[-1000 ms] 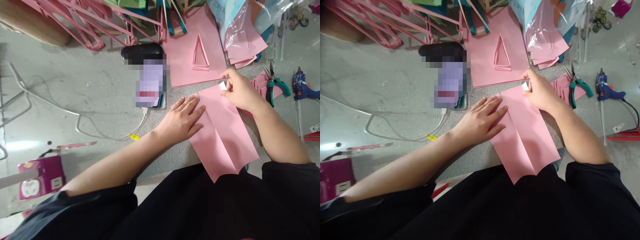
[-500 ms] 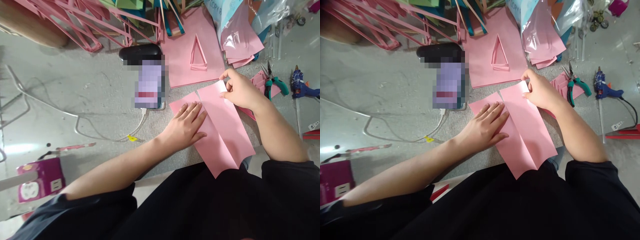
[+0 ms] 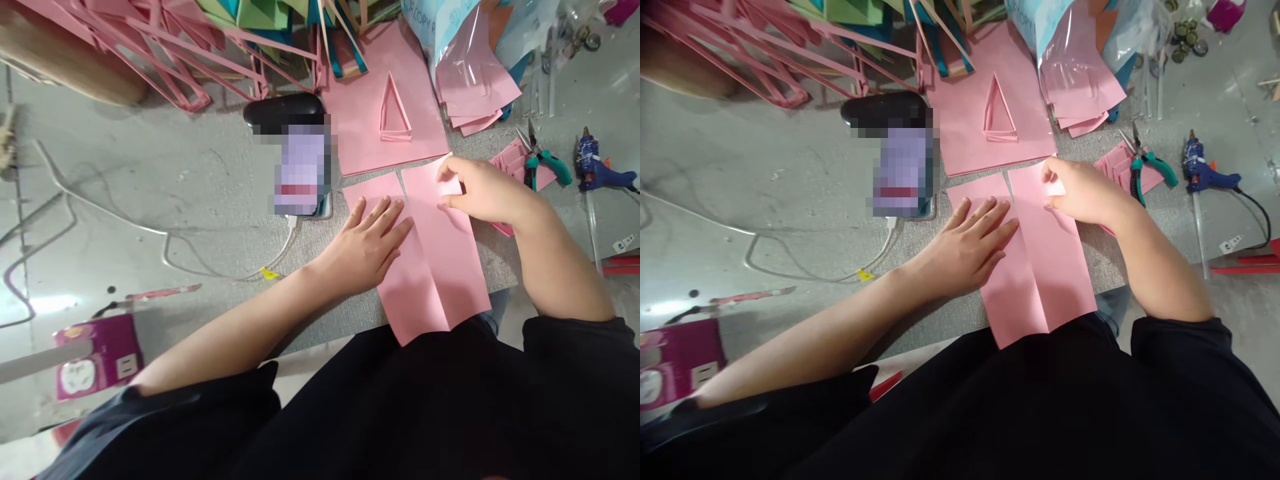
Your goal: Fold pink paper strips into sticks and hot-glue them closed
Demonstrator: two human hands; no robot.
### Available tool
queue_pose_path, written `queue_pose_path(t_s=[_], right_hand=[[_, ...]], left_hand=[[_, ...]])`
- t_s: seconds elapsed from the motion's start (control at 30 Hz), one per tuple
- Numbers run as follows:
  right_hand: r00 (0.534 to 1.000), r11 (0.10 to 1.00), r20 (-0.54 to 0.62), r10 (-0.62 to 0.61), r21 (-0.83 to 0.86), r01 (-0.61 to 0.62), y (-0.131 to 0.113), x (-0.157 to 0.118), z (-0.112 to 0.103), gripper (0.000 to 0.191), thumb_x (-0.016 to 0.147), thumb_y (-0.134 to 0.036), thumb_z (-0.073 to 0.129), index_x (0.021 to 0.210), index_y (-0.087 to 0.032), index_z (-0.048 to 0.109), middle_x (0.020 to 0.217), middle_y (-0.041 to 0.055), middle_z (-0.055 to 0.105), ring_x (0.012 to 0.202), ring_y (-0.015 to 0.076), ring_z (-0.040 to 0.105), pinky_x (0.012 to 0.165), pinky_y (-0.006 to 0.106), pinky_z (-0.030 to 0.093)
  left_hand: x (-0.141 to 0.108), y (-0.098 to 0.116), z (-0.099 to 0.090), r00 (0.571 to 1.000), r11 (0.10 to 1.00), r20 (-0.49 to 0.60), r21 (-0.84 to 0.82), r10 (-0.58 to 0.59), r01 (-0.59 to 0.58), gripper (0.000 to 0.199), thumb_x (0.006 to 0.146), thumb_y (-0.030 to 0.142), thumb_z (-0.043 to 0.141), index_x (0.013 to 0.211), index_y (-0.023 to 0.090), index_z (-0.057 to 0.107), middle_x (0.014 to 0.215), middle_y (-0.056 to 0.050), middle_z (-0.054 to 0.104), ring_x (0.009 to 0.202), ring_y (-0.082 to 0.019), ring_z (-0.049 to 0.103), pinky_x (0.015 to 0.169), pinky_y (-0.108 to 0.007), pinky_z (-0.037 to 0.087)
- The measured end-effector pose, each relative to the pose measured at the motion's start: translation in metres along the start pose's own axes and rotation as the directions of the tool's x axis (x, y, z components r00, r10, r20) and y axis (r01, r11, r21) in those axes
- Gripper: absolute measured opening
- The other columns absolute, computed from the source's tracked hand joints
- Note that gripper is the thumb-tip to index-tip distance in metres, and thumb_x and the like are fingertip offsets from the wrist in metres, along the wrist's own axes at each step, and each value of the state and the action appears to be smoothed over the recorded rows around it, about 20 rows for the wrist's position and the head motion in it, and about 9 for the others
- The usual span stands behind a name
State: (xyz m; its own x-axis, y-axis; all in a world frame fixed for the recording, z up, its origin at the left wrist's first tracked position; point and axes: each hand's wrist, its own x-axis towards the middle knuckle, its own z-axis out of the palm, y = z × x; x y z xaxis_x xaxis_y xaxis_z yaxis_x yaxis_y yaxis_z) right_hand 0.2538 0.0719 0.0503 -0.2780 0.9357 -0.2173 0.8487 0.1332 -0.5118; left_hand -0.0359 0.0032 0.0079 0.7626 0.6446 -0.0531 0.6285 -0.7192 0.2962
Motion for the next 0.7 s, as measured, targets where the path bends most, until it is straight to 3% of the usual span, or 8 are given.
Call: queue_pose_path(t_s=[0.07,0.17,0.3,0.37,0.53,0.7], right_hand=[[0.999,1.0,0.019,0.026,-0.011,-0.026,-0.01,-0.016,0.002,0.021,0.091,-0.024,0.084,0.11,-0.024,0.076,0.091,0.0011,0.073,0.081,0.0223,0.063,0.079,0.035,0.039],[0.997,0.997,0.007,0.073,-0.007,-0.073,-0.023,-0.043,0.011,0.007,0.099,-0.025,0.077,0.106,-0.024,0.076,0.088,0.0017,0.075,0.075,0.0205,0.063,0.076,0.034,0.039],[0.988,0.993,-0.099,0.115,-0.009,-0.116,-0.027,-0.069,0.031,0.015,0.104,-0.022,0.067,0.114,-0.023,0.078,0.081,0.0025,0.076,0.068,0.0203,0.06,0.073,0.034,0.039],[0.978,0.991,-0.162,0.13,-0.015,-0.134,-0.023,-0.074,0.042,0.02,0.105,-0.02,0.064,0.118,-0.021,0.079,0.082,0.004,0.077,0.066,0.0208,0.059,0.072,0.034,0.039],[0.96,0.991,-0.252,0.122,-0.02,-0.131,-0.011,-0.075,0.058,0.025,0.104,-0.024,0.067,0.125,-0.022,0.081,0.08,0.0047,0.078,0.065,0.0237,0.062,0.07,0.035,0.039],[0.956,0.998,-0.291,0.038,-0.027,-0.048,-0.003,-0.076,0.064,0.024,0.106,-0.025,0.062,0.115,-0.025,0.085,0.085,0.0068,0.082,0.071,0.026,0.07,0.076,0.039,0.047]], left_hand=[[-0.001,0.001,-0.005,1.0,1.0,0.014,-0.004,0.007,-0.007,0.063,0.108,0.013,0.048,0.171,0.013,0.056,0.186,-0.027,0.044,0.176,-0.049,0.038,0.139,-0.086,0.028],[-0.001,0.005,-0.006,1.0,1.0,0.0,-0.016,-0.006,0.006,0.059,0.107,0.016,0.049,0.164,0.014,0.062,0.184,-0.025,0.048,0.175,-0.048,0.041,0.14,-0.082,0.031],[0.001,0.007,0.01,0.994,0.998,-0.086,-0.012,-0.064,0.064,0.049,0.115,0.032,0.045,0.155,0.015,0.067,0.183,-0.024,0.05,0.174,-0.045,0.043,0.141,-0.077,0.033],[0.001,0.004,0.02,0.991,0.998,-0.116,-0.022,-0.06,0.058,0.055,0.116,0.041,0.048,0.161,0.014,0.062,0.185,-0.024,0.046,0.176,-0.045,0.039,0.143,-0.076,0.028],[0.0,-0.003,0.034,0.993,1.0,-0.118,-0.001,-0.03,0.03,0.092,0.115,0.071,0.049,0.182,0.009,0.037,0.191,-0.028,0.033,0.18,-0.049,0.027,0.145,-0.074,0.018],[0.001,-0.004,0.033,0.995,0.999,-0.091,0.007,-0.033,0.034,0.095,0.113,0.072,0.053,0.184,0.011,0.034,0.192,-0.026,0.031,0.181,-0.049,0.025,0.145,-0.073,0.018]])
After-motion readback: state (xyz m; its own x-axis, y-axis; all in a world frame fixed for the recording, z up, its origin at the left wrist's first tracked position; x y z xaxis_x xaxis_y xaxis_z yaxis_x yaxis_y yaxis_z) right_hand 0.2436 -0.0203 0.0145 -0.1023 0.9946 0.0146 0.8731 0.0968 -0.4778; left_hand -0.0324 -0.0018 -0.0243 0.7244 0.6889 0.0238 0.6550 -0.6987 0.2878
